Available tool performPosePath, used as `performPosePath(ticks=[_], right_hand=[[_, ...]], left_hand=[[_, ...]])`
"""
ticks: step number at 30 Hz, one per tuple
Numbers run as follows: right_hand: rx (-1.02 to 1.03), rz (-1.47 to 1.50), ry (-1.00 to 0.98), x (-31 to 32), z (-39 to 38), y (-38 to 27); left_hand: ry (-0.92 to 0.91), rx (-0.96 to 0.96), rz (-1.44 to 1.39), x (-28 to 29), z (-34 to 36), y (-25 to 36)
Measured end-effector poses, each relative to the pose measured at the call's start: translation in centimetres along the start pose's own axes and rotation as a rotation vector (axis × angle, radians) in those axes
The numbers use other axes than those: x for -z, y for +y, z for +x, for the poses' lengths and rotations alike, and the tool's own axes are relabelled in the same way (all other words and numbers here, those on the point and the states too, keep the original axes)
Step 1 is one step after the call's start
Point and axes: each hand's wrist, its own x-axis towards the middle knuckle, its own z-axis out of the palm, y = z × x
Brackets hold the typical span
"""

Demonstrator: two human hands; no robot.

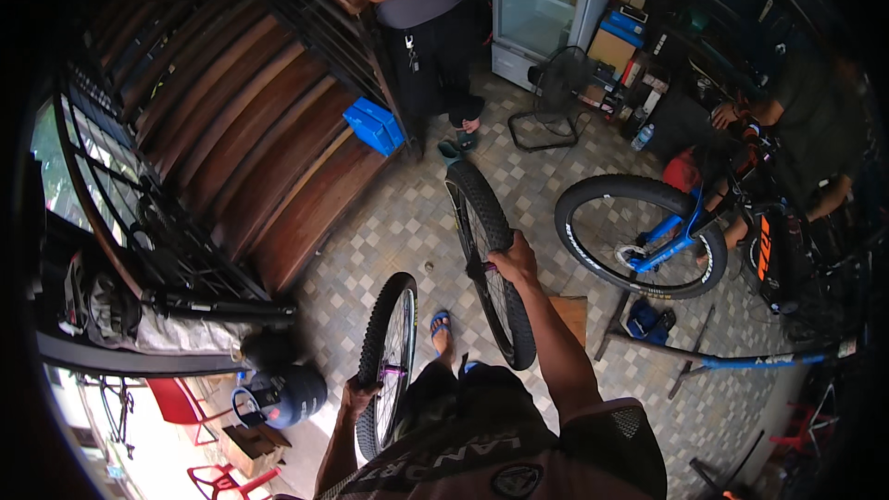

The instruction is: The person removes a bicycle wheel from a bike, carries it to a tiled area, and sits on the floor to remove the tire from the rim by hand. The person manipulates the tire bead and inner tube around the rim throughout the clip.

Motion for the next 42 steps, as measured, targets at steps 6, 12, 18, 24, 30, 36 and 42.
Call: performPosePath(ticks=[6, 12, 18, 24, 30, 36, 42], right_hand=[[-0.067, -0.005, 0.171, 2.8, 8.0, -3.1], [-0.135, -0.016, 0.248, 6.1, 16.4, -4.4], [-0.239, -0.024, 0.248, 9.3, 24.5, -4.2], [-0.312, -0.014, 0.216, 11.8, 32.1, -3.4], [-0.311, -0.013, 0.263, 14.2, 36.9, -2.3], [-0.31, -0.021, 0.267, 15.1, 39.8, -2.3], [-0.329, -0.021, 0.29, 16.1, 40.6, -1.9]], left_hand=[[-0.263, 0.119, -0.07, -1.1, 15.8, 9.4], [-0.288, 0.067, 0.067, -5.3, 29.9, 17.1], [-0.282, 0.039, 0.053, -12.0, 40.1, 26.6], [-0.199, 0.08, -0.015, -19.0, 47.7, 36.3], [-0.153, 0.088, -0.071, -25.4, 52.8, 43.4], [-0.123, 0.122, -0.162, -30.3, 57.3, 44.8], [-0.114, 0.2, -0.16, -33.7, 60.0, 49.7]])
